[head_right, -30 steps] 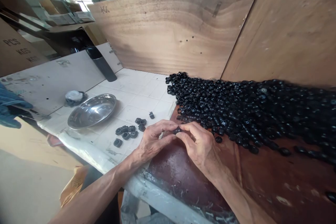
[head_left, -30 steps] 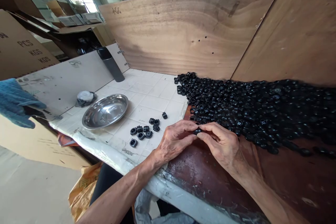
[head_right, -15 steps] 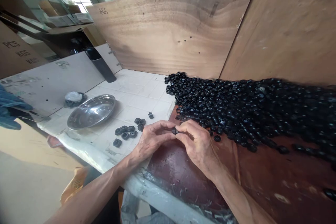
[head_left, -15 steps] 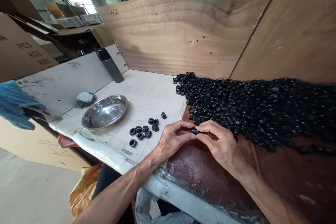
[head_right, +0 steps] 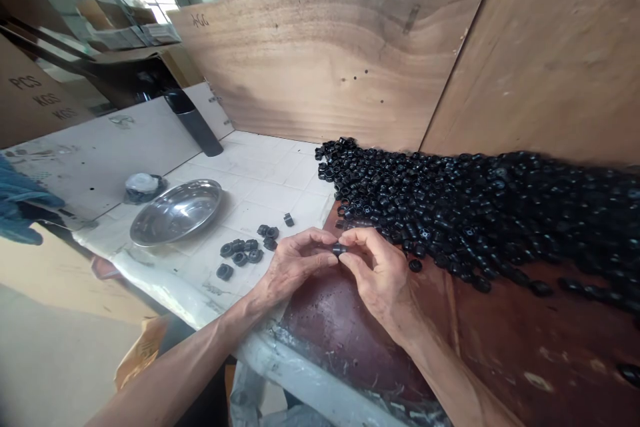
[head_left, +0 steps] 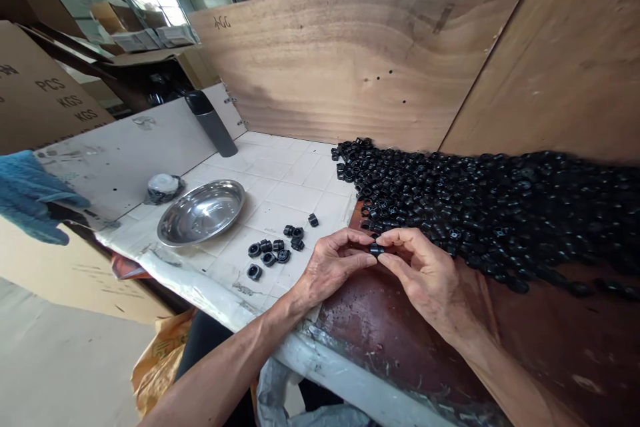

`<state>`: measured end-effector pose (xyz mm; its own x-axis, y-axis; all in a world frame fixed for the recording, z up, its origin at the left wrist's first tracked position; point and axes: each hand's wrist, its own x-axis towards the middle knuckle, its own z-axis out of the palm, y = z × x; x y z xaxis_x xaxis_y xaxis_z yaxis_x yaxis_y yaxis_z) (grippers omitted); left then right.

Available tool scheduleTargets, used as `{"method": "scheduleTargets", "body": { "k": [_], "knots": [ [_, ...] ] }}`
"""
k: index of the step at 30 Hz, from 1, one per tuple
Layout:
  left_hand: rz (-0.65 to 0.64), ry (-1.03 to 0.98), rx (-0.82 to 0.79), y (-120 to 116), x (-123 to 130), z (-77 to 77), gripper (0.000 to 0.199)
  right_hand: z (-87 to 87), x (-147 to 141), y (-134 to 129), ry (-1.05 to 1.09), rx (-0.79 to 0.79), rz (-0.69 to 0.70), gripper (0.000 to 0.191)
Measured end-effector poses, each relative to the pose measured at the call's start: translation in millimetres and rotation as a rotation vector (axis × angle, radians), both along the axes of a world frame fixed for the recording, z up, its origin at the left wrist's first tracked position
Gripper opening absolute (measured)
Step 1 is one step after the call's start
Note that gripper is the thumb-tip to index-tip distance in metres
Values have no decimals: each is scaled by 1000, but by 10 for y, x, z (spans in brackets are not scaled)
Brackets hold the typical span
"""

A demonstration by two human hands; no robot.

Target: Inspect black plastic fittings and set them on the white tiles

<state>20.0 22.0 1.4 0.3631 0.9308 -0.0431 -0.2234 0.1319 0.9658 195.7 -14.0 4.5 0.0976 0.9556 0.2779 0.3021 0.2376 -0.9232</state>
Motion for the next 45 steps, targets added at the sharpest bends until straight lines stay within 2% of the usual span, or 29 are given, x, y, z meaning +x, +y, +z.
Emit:
{"method": "scheduleTargets", "body": {
  "k": [3,7,9,12,14,18,22,23,26,28,31,33,35,37,39,42,45],
  "knots": [
    [4,-67,-9,-7,15,27,31,-18,-11,7,54,-57,-42,21],
    [30,-84,77,-12,27,48,29,-45,18,19,43,-240,23,26],
    [25,-74,82,-14,21,54,29,-39,42,24,-17,-187,48,19],
    [-5,-53,8,-14,3,64,31,-19,76,33,-198,68,79,9],
    [-21,-59,-17,-12,-5,65,31,-17,96,40,-260,151,94,10],
    [-11,-99,87,-9,4,36,27,-52,120,38,-287,47,94,12],
    [20,-70,191,-9,13,14,23,-89,88,16,-454,28,77,40],
    [14,-66,198,-8,13,12,23,-94,75,12,-469,38,68,42],
    [-9,-62,192,1,12,-4,24,-99,46,12,-396,60,15,24],
    [-20,-63,204,11,9,-32,24,-103,44,16,-366,85,2,23],
    [-6,29,378,29,-2,-90,20,-103,46,13,-447,99,19,25],
    [6,142,564,39,-9,-123,20,-93,40,4,-489,58,7,37],
    [6,206,658,42,-7,-141,21,-72,28,-5,-497,-6,-9,47],
    [2,169,589,37,8,-139,22,-47,18,-8,-461,-60,-36,48],
    [-6,73,427,28,28,-122,21,-30,17,-3,-387,-69,-32,37],
    [-16,-49,235,16,45,-86,21,-38,34,10,-309,30,31,25],
    [-10,-59,237,14,39,-69,21,-60,53,13,-339,60,41,20]
  ]
}}
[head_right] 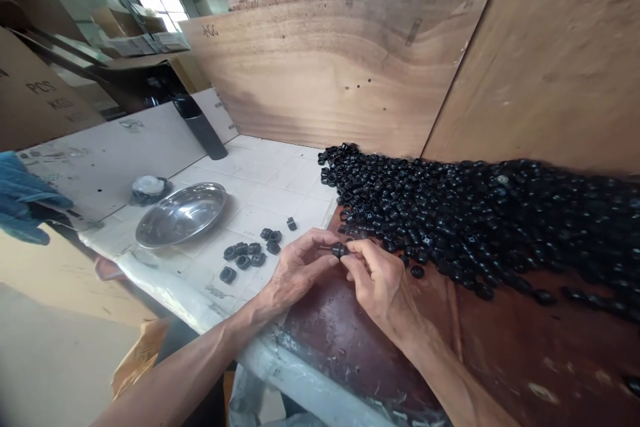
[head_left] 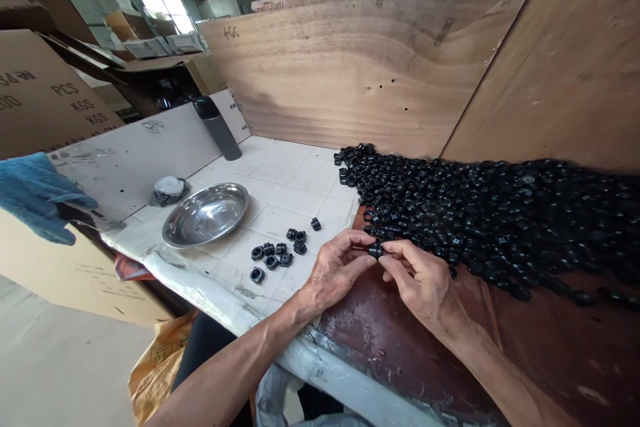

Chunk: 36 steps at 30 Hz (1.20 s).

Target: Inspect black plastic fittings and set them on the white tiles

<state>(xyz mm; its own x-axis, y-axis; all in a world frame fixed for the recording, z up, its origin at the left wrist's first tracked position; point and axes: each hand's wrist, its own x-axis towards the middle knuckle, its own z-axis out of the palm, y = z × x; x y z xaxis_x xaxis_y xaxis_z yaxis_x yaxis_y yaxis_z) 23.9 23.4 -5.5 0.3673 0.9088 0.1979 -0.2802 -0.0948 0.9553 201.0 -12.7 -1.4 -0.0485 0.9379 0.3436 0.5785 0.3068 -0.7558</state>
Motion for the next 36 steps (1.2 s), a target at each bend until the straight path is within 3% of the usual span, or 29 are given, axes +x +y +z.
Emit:
{"method": "scheduleTargets", "body": {
  "k": [4,7,10,19,23,27,30,36],
  "knots": [
    [17,22,23,4,-5,-6,22,30,-18,-17,-6,-111,-11,35],
    [16,-6,-23,4,-2,-7,24,69,-33,-32,-16,-74,-3,30],
    [20,-19,-37,1,-2,-5,25,83,-25,-40,-49,-46,-23,38],
    [-18,-48,-112,-8,-19,30,27,41,-3,-17,-34,27,1,16],
    [-13,-23,-110,-6,-22,52,27,30,-3,-19,-67,4,-36,25],
    [-23,-24,-127,-11,-14,31,29,19,0,-17,-45,62,-21,18],
    [-13,5,-118,-15,-10,20,30,28,7,-11,-70,2,-64,26],
    [-38,-33,-158,-16,-27,76,31,31,-8,-15,-34,-18,32,19]
  ]
}}
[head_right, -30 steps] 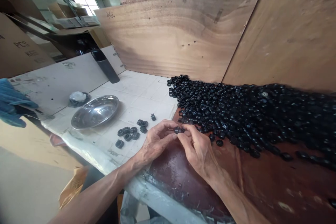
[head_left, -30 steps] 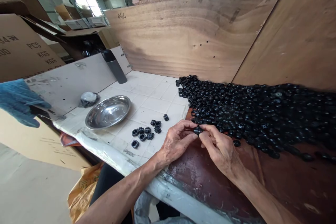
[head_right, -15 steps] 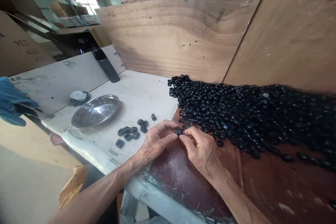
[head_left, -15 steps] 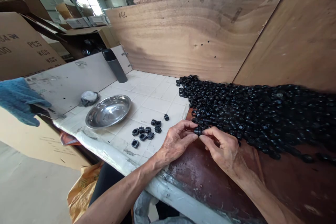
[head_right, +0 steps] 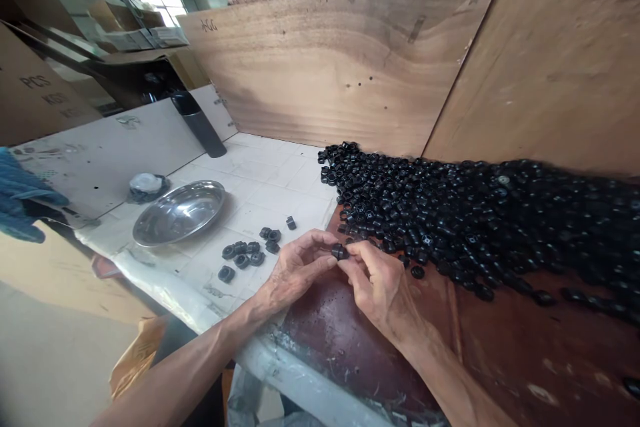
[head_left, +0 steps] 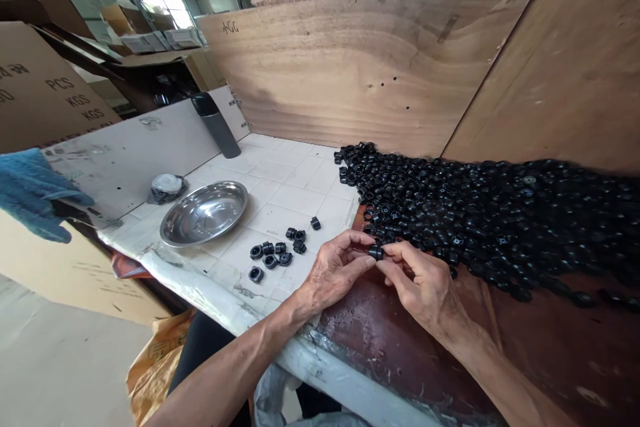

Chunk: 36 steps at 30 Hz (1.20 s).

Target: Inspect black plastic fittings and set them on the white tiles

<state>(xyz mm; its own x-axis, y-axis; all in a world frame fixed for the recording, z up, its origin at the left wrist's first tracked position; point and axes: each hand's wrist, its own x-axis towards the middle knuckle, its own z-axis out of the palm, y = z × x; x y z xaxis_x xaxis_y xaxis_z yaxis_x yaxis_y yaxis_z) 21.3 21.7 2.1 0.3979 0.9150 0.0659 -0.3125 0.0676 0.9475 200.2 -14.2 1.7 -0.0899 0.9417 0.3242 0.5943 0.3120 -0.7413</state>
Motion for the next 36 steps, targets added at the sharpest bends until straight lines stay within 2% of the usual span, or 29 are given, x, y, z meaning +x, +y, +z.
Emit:
{"method": "scheduleTargets", "body": {
  "k": [2,7,10,12,15,17,19,22,25,33,36],
  "knots": [
    [16,16,-5,-4,-6,18,30,-13,-10,-5,16,-56,-29,22],
    [-22,8,-19,-6,-8,-19,32,-25,-29,-14,70,-19,-50,21],
    [-1,84,88,0,-7,-41,28,-8,-35,-12,116,-221,-87,28],
    [7,102,93,2,-9,-22,27,6,-33,-8,166,-275,-99,29],
    [-26,66,4,0,-16,18,32,18,-33,-8,138,-76,-50,24],
    [-43,69,14,1,-24,9,34,19,-48,-10,134,-41,-31,21],
    [-32,151,123,6,-38,-44,32,18,-81,-8,275,-192,-76,21],
    [24,389,498,28,-74,-157,25,20,-133,6,667,-493,-110,30],
    [11,522,827,57,-112,-233,30,25,-143,23,918,-655,-67,38],
    [-15,610,1015,10,-104,-254,37,-38,-174,-2,875,-692,-84,31],
    [-55,691,1076,-34,-193,-229,36,-100,-235,-30,807,-699,-66,30]
  ]
}}
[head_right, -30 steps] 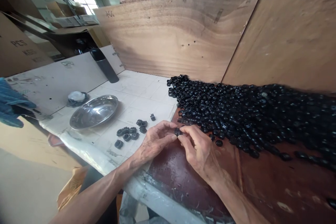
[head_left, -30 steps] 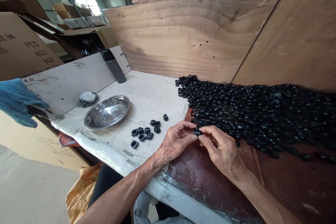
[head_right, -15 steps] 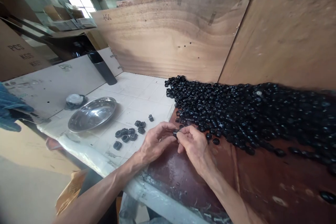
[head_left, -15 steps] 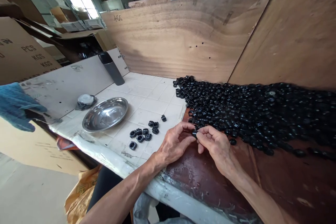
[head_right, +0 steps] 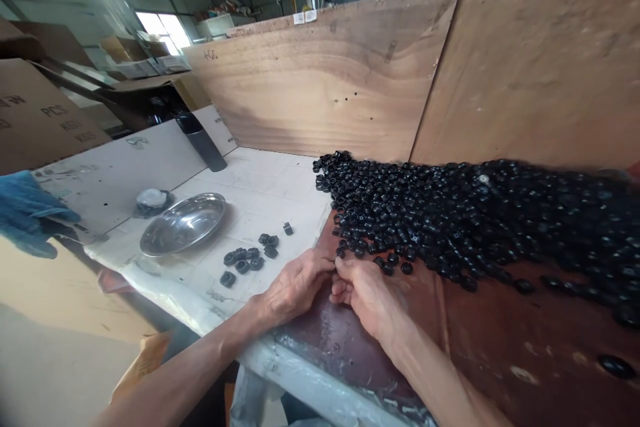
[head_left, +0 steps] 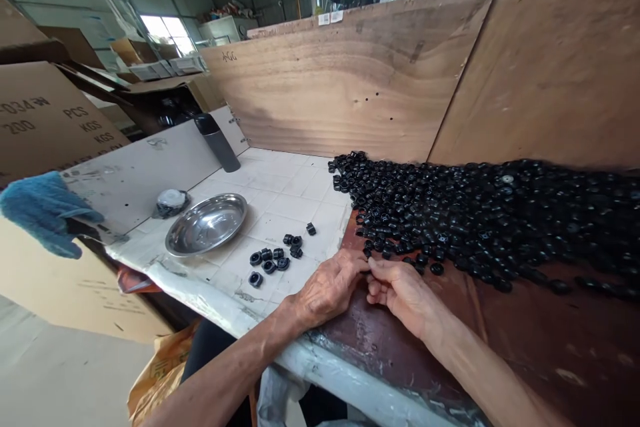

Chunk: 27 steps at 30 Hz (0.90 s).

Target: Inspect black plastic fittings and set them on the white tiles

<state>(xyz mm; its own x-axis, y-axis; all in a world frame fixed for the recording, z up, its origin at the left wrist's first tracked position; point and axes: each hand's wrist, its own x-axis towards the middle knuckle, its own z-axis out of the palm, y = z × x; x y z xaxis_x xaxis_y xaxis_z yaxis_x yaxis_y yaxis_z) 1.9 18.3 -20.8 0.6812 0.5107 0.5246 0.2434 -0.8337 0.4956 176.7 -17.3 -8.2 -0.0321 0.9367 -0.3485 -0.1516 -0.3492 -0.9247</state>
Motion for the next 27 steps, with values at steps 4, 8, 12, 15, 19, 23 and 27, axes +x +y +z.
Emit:
{"method": "scheduleTargets", "body": {
  "k": [4,8,12,15,19,23,27],
  "knots": [
    [197,209,24,49,-316,71,21,-113,23,-16,-218,89,25,27],
    [534,317,224,191,-479,141,9,-202,148,27,-864,514,56,20],
    [501,242,133,350,-149,84,14,-242,205,85,-1164,626,223,43],
    [394,211,14,511,180,-51,25,-267,213,113,-1231,627,246,32],
    [363,201,-50,656,365,-185,32,-307,238,140,-1286,617,223,20],
    [359,159,-92,651,394,-199,24,-311,255,144,-1311,599,217,19],
    [308,100,-119,625,450,-196,22,-260,248,126,-1349,580,203,16]
  ]
}}
